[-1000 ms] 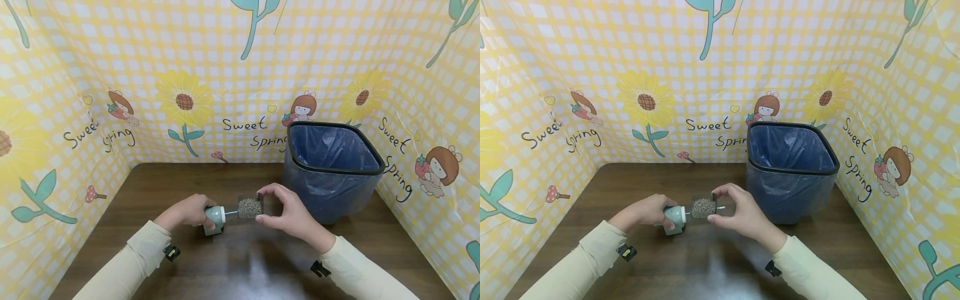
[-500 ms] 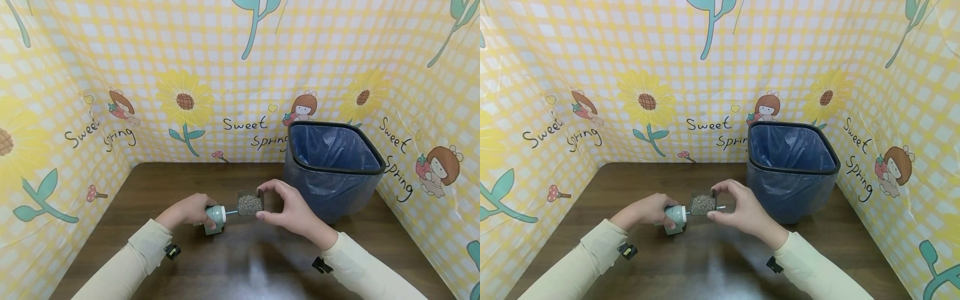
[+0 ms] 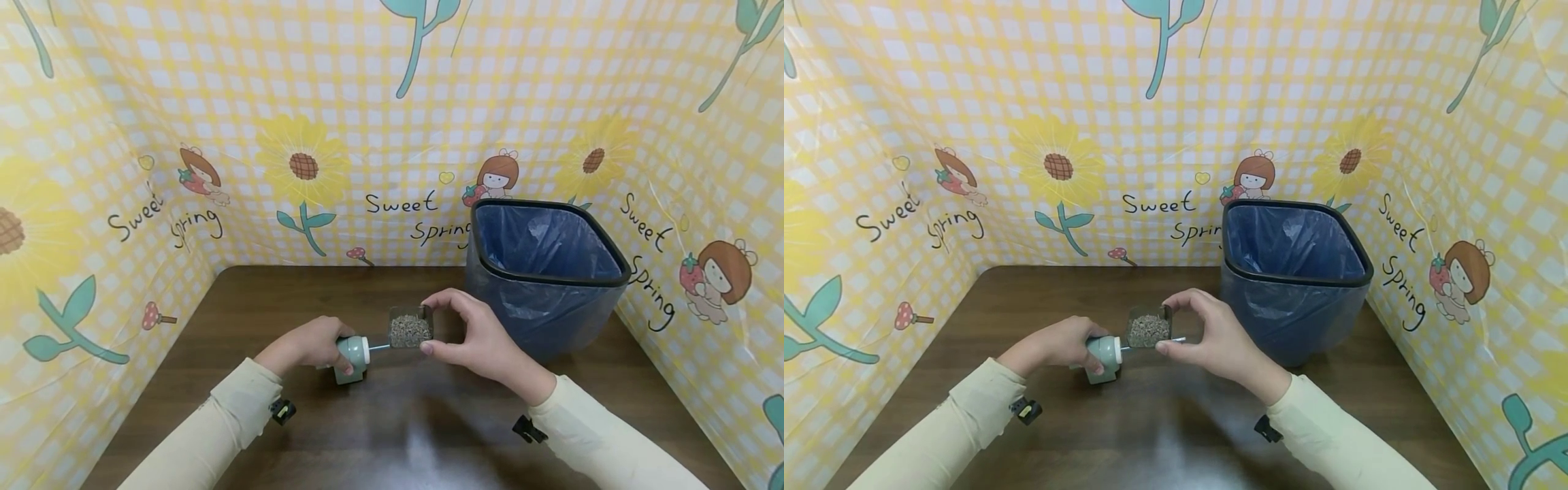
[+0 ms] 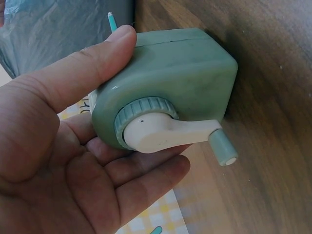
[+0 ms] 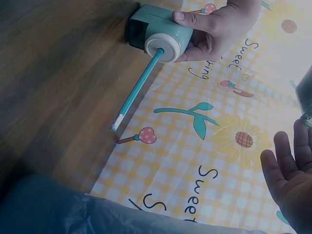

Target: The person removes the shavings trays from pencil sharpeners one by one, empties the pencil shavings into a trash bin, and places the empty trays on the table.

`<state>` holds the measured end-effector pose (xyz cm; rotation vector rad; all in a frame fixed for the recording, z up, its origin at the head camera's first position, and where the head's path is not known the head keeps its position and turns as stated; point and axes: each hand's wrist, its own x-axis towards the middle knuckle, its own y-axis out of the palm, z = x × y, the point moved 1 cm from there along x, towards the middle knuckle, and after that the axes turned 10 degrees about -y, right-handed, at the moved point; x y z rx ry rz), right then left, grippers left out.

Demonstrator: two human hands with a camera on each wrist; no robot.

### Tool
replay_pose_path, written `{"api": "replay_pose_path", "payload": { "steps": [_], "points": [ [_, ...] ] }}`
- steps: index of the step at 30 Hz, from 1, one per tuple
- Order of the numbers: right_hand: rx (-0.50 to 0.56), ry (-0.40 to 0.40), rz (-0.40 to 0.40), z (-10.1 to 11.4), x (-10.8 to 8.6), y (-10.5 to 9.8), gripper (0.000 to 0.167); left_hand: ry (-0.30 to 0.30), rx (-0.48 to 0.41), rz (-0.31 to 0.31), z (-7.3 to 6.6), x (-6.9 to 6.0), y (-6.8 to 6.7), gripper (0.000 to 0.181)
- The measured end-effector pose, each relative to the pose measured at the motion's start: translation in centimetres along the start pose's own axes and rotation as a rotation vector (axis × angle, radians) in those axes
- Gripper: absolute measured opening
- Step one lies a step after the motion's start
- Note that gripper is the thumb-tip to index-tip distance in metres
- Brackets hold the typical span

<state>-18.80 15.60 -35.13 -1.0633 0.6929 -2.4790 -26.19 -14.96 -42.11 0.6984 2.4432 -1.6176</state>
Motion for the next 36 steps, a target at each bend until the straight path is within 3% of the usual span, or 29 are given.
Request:
{"api": "replay_pose_path", "payload": {
  "steps": [36],
  "points": [
    [-0.008, 0.001, 0.014, 2.2, 2.3, -2.9, 0.046, 0.004, 0.000, -0.007, -0.2, -0.4, -0.1, 0.055]
  ]
}}
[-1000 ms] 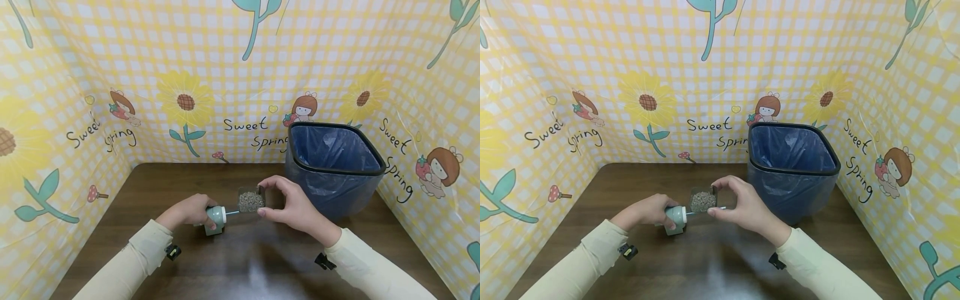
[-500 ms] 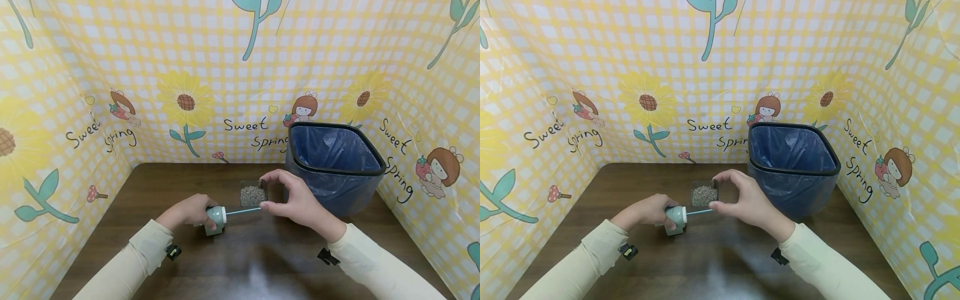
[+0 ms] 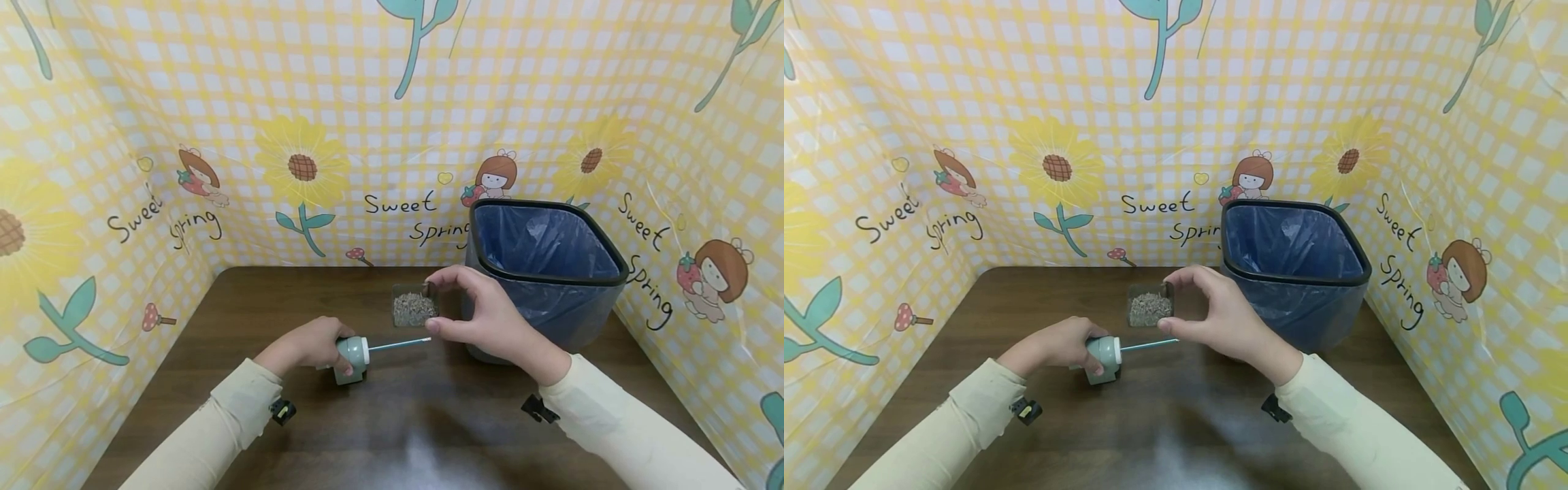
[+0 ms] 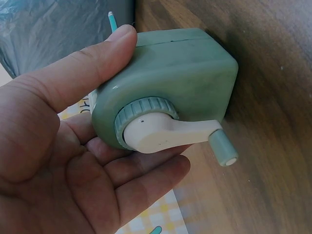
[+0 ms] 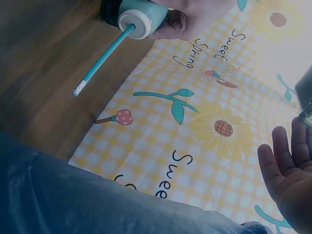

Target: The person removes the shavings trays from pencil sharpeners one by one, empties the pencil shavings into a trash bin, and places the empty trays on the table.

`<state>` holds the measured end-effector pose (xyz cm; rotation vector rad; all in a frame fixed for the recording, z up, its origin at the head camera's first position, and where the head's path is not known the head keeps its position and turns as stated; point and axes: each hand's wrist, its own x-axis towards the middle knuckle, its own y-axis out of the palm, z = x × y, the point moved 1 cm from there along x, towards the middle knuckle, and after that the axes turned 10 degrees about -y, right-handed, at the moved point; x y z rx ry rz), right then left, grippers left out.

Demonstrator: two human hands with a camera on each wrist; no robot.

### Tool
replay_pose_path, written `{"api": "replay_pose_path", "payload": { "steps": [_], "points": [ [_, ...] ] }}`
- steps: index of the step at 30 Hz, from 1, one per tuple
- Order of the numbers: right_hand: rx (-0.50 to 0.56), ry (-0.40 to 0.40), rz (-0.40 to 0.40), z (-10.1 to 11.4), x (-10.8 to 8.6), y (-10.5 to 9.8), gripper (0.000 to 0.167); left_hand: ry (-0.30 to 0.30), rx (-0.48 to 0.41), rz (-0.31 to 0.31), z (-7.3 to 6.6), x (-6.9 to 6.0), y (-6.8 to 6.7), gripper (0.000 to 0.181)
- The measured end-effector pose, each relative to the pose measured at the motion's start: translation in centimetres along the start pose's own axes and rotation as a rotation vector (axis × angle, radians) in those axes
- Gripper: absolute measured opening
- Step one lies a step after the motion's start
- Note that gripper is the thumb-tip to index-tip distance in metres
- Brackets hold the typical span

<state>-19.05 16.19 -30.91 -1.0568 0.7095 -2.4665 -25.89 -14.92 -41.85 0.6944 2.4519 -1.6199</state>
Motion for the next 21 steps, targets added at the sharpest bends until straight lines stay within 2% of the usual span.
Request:
{"api": "replay_pose_path", "payload": {
  "steps": [12, 21],
  "points": [
    [-0.026, 0.000, -0.023, 0.4, 1.1, -1.8, 0.047, 0.005, 0.001, 0.009, -0.1, 0.1, -0.1, 0.052],
    [-0.032, -0.003, -0.026, 1.0, 1.5, -2.3, 0.047, 0.016, -0.001, 0.013, 0.2, 0.1, -0.1, 0.048]
  ]
}}
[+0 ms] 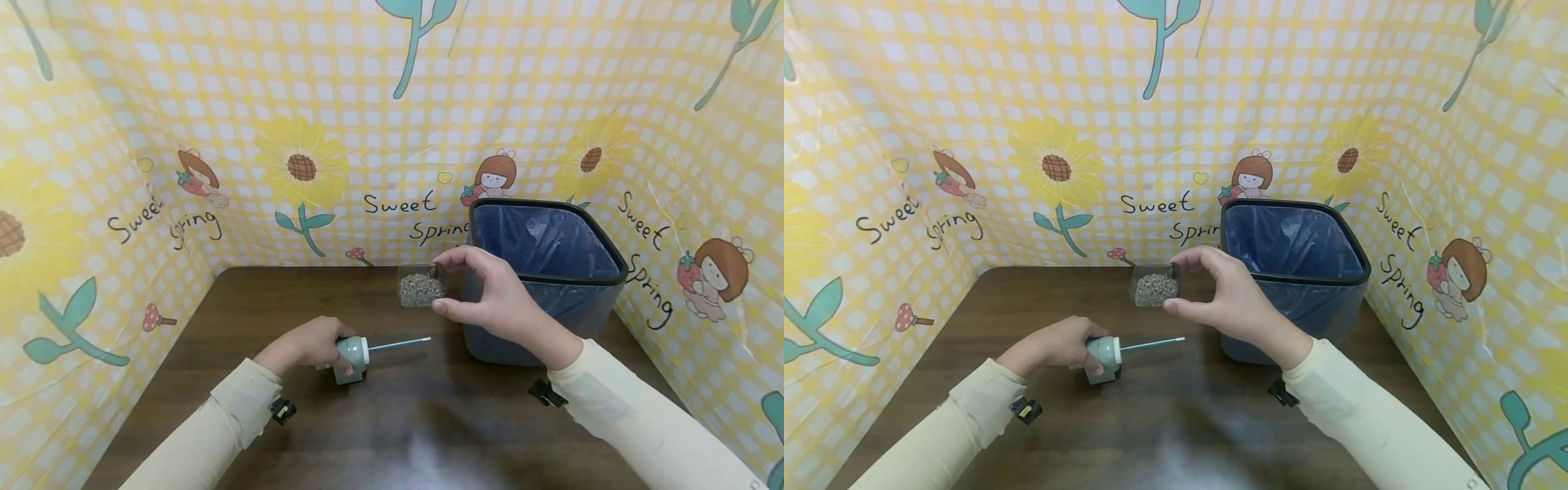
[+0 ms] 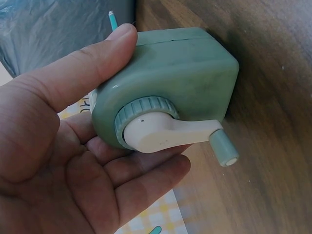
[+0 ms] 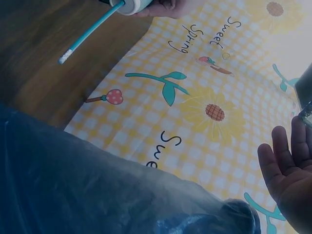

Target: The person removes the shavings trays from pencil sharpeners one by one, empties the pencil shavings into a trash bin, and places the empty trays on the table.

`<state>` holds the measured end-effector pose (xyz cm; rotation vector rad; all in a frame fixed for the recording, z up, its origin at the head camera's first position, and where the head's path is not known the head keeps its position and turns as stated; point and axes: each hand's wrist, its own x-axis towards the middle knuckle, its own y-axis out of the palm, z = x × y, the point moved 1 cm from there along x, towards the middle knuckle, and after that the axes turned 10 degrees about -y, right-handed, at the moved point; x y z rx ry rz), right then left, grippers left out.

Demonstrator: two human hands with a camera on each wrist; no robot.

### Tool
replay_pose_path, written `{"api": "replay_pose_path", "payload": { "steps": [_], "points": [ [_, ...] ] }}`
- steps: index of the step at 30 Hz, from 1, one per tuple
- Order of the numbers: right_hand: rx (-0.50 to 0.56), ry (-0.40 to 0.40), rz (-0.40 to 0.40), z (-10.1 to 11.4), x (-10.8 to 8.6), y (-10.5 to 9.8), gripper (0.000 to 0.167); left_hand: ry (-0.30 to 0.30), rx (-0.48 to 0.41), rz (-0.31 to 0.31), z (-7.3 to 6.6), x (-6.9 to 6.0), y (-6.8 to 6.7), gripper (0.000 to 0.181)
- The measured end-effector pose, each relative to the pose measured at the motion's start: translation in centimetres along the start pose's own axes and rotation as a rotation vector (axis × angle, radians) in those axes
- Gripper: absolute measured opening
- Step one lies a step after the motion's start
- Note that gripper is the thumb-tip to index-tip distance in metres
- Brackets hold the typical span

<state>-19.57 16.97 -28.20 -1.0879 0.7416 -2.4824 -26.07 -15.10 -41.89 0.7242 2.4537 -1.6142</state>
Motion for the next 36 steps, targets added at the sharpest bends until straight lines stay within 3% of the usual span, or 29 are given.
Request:
{"api": "replay_pose_path", "payload": {
  "steps": [9, 36],
  "points": [
    [-0.064, 0.006, -0.008, 0.1, 0.2, -1.1, 0.046, 0.017, 0.000, -0.005, -0.1, 0.0, 0.0, 0.048],
    [-0.108, 0.113, -0.046, -1.5, 0.8, -3.9, 0.049, 0.006, 0.007, -0.009, -0.2, -0.2, -0.1, 0.047]
  ]
}}
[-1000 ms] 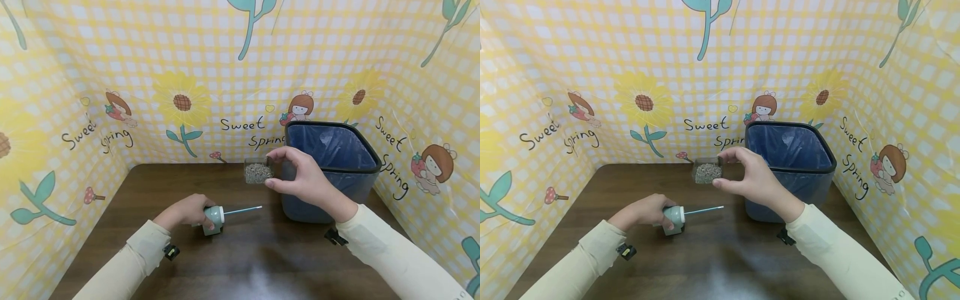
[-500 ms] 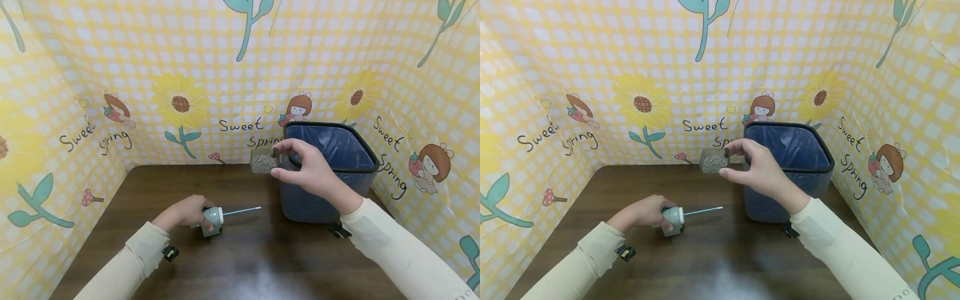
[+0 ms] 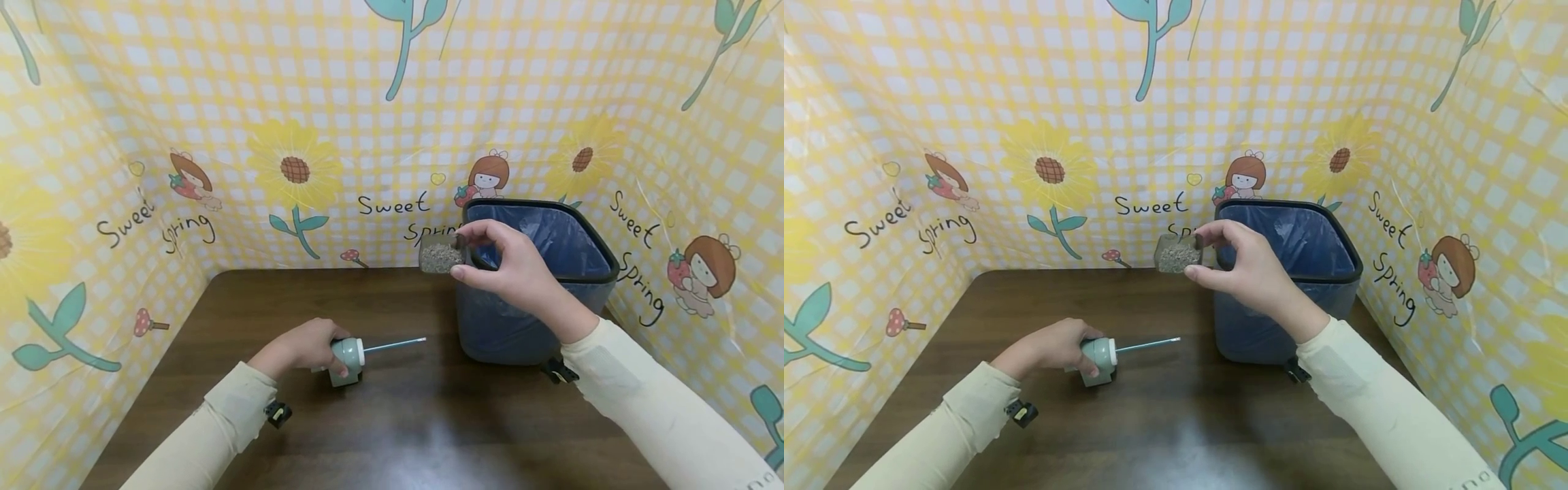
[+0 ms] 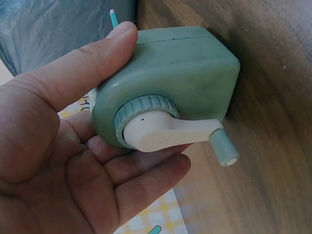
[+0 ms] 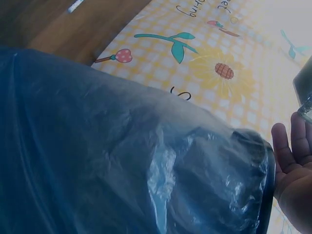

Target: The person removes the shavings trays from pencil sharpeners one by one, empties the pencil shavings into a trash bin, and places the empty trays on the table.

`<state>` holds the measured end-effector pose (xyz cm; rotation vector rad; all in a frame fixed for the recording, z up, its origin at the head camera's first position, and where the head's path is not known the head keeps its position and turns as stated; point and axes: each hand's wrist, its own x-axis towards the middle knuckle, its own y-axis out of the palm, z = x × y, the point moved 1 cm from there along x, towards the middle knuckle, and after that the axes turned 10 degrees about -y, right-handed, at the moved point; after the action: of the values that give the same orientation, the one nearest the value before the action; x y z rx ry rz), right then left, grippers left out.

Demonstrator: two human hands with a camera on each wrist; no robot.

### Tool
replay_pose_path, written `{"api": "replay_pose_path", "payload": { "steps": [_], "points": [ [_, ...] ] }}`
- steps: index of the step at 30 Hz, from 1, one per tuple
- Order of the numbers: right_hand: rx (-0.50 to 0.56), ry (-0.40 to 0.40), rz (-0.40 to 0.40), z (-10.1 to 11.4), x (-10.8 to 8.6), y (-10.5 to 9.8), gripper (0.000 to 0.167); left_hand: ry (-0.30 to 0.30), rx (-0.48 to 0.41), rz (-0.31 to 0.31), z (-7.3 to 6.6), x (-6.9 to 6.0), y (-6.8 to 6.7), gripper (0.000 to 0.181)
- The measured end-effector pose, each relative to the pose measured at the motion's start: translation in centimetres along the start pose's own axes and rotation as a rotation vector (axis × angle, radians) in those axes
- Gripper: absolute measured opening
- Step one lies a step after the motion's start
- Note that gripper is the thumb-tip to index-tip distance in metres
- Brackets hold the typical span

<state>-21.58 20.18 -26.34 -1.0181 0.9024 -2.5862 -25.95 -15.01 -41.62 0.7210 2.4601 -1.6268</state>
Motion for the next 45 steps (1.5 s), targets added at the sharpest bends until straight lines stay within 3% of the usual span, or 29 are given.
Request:
{"api": "replay_pose_path", "payload": {
  "steps": [21, 45],
  "points": [
    [-0.078, 0.071, -0.027, -1.4, 0.5, -2.3, 0.047, -0.002, 0.006, 0.000, 0.1, 0.2, 0.1, 0.057],
    [-0.110, 0.122, -0.035, -2.7, 0.4, -4.1, 0.050, -0.020, -0.003, 0.020, 0.0, 0.2, -0.1, 0.053]
  ]
}}
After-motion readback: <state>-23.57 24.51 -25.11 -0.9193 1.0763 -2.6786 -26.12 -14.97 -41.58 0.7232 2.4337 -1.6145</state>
